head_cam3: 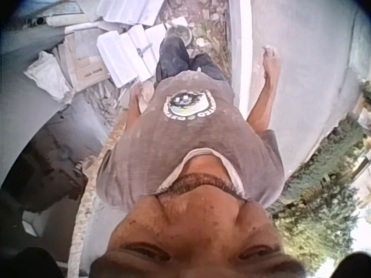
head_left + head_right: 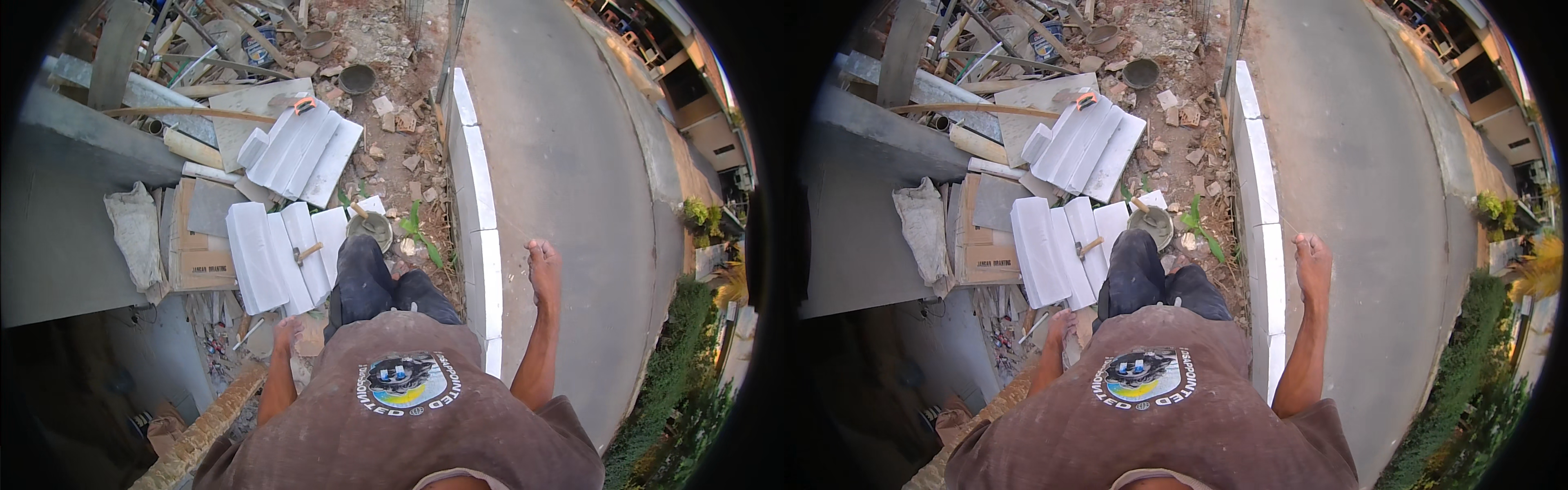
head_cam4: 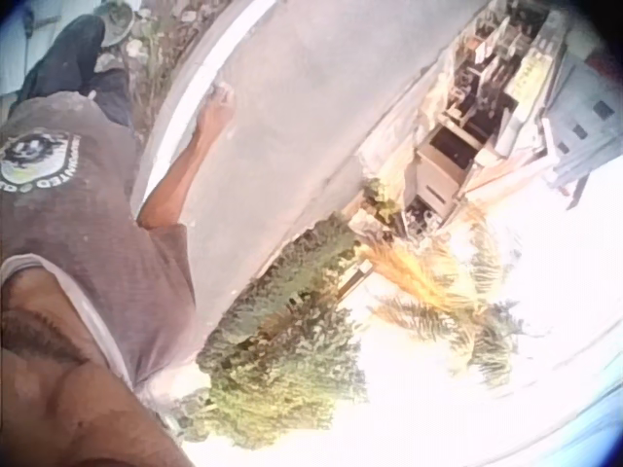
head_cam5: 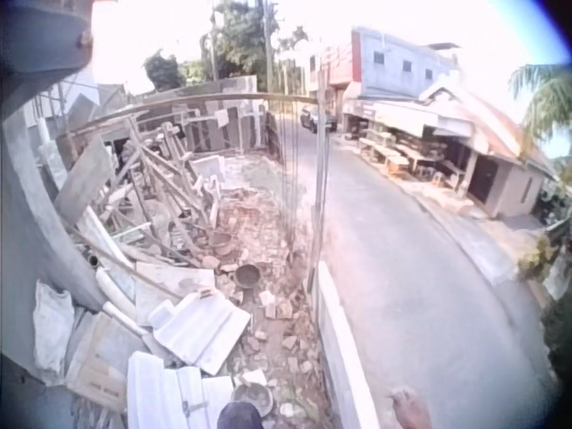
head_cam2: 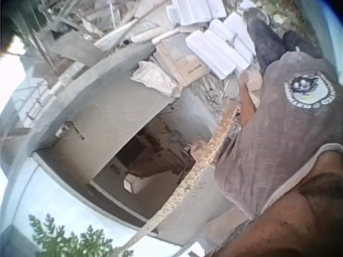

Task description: The person is installing white concrete curb stones along a roadside. They use a string line to ensure alignment, repeatedly adjusting the string and placing small wooden blocks to maintain the line's position. The person moves along the curb, checking the alignment of the stones against the string.

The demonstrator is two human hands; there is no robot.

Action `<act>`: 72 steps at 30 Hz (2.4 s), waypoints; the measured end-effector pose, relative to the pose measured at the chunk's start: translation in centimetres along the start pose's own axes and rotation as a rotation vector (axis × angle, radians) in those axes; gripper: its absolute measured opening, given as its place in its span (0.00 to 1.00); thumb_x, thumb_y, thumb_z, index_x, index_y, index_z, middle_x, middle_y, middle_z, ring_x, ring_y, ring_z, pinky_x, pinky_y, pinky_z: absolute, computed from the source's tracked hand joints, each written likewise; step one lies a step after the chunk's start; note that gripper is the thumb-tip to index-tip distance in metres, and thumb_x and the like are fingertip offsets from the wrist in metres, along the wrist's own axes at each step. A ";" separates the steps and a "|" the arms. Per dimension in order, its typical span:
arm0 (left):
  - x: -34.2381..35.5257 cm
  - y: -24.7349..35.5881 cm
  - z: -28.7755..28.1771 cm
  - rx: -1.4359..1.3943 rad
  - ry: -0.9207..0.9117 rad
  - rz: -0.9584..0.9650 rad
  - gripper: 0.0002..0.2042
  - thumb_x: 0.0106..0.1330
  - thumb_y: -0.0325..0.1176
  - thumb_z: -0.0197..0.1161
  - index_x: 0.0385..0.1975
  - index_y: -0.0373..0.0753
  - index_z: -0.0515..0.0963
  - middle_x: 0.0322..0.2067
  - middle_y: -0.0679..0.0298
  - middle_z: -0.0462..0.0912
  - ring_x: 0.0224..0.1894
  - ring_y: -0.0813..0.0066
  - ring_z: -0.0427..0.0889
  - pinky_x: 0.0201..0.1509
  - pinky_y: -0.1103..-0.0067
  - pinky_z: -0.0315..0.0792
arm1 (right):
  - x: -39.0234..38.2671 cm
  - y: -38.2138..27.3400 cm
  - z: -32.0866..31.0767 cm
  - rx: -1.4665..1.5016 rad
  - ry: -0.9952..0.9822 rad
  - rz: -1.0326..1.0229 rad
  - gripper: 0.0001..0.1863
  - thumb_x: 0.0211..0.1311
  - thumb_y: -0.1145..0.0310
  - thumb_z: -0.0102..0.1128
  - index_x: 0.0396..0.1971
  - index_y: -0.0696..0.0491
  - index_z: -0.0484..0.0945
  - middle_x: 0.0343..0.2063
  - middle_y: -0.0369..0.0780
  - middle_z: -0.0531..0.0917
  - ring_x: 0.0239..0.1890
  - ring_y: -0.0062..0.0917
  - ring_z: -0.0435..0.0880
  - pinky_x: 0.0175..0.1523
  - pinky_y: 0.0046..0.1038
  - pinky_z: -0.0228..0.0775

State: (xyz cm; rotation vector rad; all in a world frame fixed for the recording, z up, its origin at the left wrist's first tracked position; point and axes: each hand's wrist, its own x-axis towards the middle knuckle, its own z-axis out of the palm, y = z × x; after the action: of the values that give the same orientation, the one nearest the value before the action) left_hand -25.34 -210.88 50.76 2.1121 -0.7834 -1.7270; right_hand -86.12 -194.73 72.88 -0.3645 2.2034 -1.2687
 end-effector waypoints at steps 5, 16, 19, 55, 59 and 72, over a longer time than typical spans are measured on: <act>3.6 1.5 -3.9 0.214 -0.230 -0.072 0.09 0.72 0.35 0.57 0.43 0.38 0.78 0.27 0.66 0.81 0.27 0.74 0.80 0.25 0.80 0.71 | 0.1 -2.8 0.4 0.177 0.100 0.045 0.14 0.70 0.55 0.59 0.33 0.51 0.78 0.16 0.23 0.63 0.16 0.07 0.55 0.21 0.15 0.45; 10.0 21.3 7.1 0.316 -0.114 0.167 0.14 0.70 0.39 0.60 0.47 0.36 0.78 0.37 0.63 0.83 0.36 0.74 0.82 0.37 0.77 0.76 | 1.6 -15.5 -0.8 -0.118 0.231 -0.306 0.15 0.71 0.59 0.57 0.31 0.56 0.77 0.17 0.28 0.65 0.22 0.14 0.61 0.28 0.21 0.55; 13.8 24.1 12.3 0.305 -0.258 0.207 0.18 0.71 0.42 0.59 0.53 0.37 0.75 0.43 0.62 0.82 0.45 0.70 0.81 0.49 0.72 0.74 | 4.3 -15.5 1.8 -0.320 0.222 -0.310 0.14 0.70 0.63 0.57 0.29 0.58 0.75 0.17 0.34 0.66 0.22 0.18 0.62 0.29 0.25 0.58; 37.7 63.0 56.8 0.705 -0.827 0.398 0.19 0.73 0.38 0.57 0.57 0.34 0.75 0.45 0.62 0.83 0.45 0.74 0.81 0.50 0.77 0.74 | 53.1 -10.3 20.1 -0.437 -0.048 -0.086 0.13 0.63 0.65 0.53 0.30 0.61 0.76 0.28 0.52 0.80 0.31 0.43 0.78 0.40 0.40 0.69; 32.6 62.6 67.2 0.705 -1.211 0.426 0.19 0.73 0.38 0.57 0.58 0.33 0.74 0.46 0.61 0.83 0.51 0.73 0.80 0.56 0.74 0.73 | 57.6 -9.1 20.2 -0.368 -0.129 -0.167 0.14 0.63 0.63 0.54 0.30 0.60 0.77 0.28 0.52 0.80 0.32 0.44 0.79 0.40 0.41 0.68; 22.6 61.1 92.9 0.971 -1.682 0.292 0.14 0.75 0.41 0.57 0.36 0.36 0.79 0.18 0.75 0.63 0.22 0.86 0.63 0.35 0.80 0.69 | 59.8 -5.0 14.2 -0.329 0.286 -0.047 0.10 0.66 0.66 0.55 0.35 0.57 0.79 0.28 0.43 0.81 0.34 0.36 0.79 0.39 0.39 0.69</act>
State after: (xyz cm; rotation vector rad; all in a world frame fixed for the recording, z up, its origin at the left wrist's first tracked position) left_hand -125.74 -263.38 44.82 0.0350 -2.4326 -2.9611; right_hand -125.92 -236.67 51.56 -0.3815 2.6720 -1.0320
